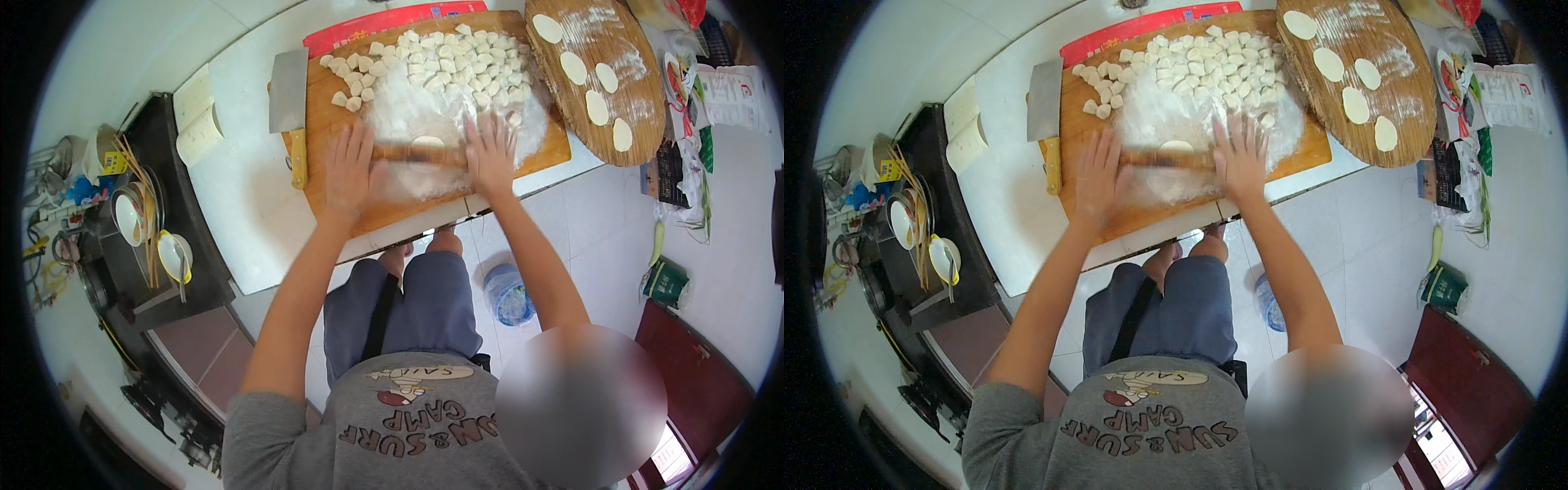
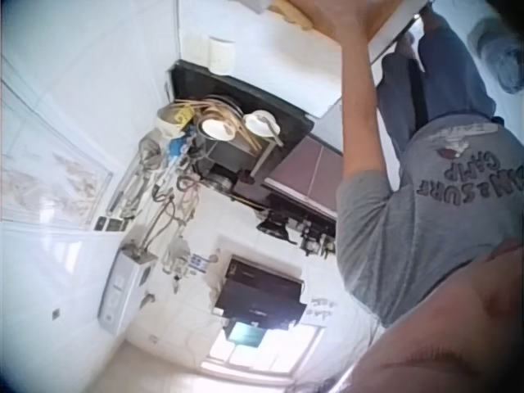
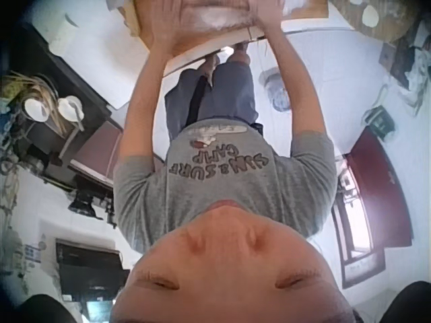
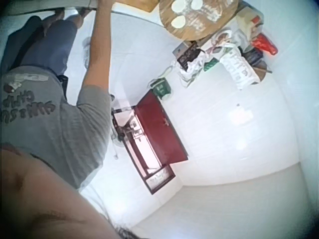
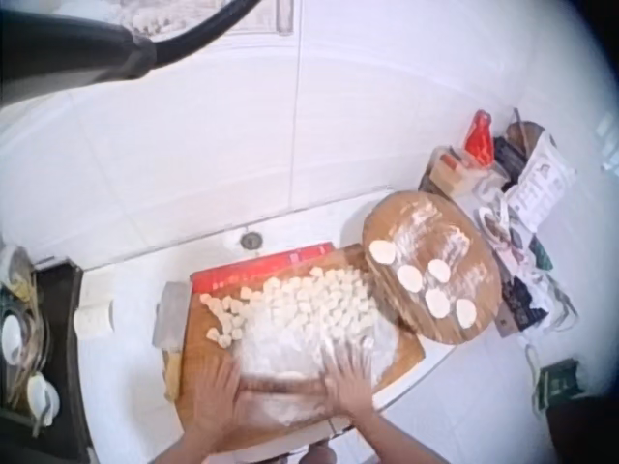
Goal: The person rolls small pieces of dough into flat, circular discs using a wooden rolling pin on a floured wooden board. They repeatedly pick up a dough piece, flatten it, and place the finished disc onto a separate bamboo tray to the right.
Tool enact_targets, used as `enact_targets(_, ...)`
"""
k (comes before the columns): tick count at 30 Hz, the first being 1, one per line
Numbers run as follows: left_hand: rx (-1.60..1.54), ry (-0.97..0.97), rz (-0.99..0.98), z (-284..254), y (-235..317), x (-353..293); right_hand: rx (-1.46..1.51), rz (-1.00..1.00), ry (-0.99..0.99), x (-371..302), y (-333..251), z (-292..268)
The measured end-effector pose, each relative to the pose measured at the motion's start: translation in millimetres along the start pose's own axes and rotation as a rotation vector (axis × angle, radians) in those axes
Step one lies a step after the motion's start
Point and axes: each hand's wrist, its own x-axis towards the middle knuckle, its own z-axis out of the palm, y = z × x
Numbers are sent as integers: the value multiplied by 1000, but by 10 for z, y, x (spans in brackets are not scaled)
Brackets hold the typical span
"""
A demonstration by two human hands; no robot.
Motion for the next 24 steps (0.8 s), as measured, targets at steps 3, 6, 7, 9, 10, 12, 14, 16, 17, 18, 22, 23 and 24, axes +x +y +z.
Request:
enact_targets(3,33,-119,-71,-2,97,-581,9,-56,-71,-248,-167,-207)
enact_targets(6,18,36,-133,30,-48,-209,34,-80,6,270,-236,-161)
enact_targets(7,2,112,-149,2,-60,27,17,-48,43,462,-151,-74)
enact_targets(9,70,97,-152,1,-39,328,-14,20,113,679,-9,93)
enact_targets(10,106,87,-163,6,-55,357,-21,13,74,619,17,94)
enact_targets(12,64,39,-99,-24,-69,55,-35,-3,-2,385,54,12)
enact_targets(14,51,11,-68,-45,25,-277,-76,-119,-71,-32,-72,-216)
enact_targets(16,69,-17,-57,-93,163,-477,-30,-230,-108,-175,-34,-287)
enact_targets(17,21,-1,17,-110,192,-454,43,-297,-114,-184,23,-251)
enact_targets(18,-28,14,92,-110,219,-394,116,-360,-120,-193,72,-223)
enact_targets(22,-212,34,329,-24,541,-32,112,-282,-80,-87,98,-234)
enact_targets(23,-198,31,297,49,620,57,124,-181,-79,-78,78,-328)
enact_targets(24,-185,27,267,128,692,160,136,-79,-78,-93,72,-385)
